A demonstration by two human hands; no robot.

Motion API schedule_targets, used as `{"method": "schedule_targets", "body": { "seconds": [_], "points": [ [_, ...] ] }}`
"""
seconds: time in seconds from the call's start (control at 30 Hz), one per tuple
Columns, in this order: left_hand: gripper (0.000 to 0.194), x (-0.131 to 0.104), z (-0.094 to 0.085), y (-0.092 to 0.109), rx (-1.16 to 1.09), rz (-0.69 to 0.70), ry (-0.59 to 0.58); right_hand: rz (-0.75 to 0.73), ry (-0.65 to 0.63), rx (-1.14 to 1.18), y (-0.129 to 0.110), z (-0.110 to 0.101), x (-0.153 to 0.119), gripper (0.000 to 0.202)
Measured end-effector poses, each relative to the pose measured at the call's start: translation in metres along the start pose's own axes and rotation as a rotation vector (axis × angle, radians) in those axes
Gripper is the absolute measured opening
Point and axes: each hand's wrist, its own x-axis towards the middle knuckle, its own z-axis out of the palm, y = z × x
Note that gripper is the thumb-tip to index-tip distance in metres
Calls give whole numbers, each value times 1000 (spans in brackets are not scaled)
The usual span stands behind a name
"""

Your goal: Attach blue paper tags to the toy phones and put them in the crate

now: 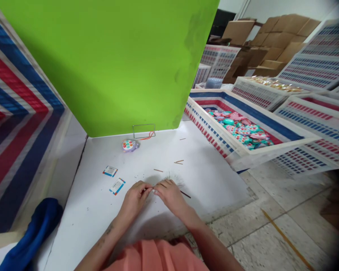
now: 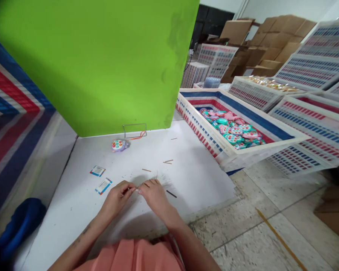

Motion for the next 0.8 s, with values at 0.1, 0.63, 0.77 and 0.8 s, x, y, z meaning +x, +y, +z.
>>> {"method": "schedule_targets", "body": {
  "seconds": [0.1,0.63,0.77,0.8],
  "points": [
    [18,1,-9,-6,26,-48,101,16,-21,-43,9,4,-1,10],
    [22,-22,-37,9,21,-118,34,18,70,419,-19,-24,6,16],
    [21,-33,-57,-5,-52,-209,42,120,147,709,-4,-23,0,15],
    [21,-36,-60,-6,-87,-222,12,166,170,813,-2,-23,0,14]
  ]
}}
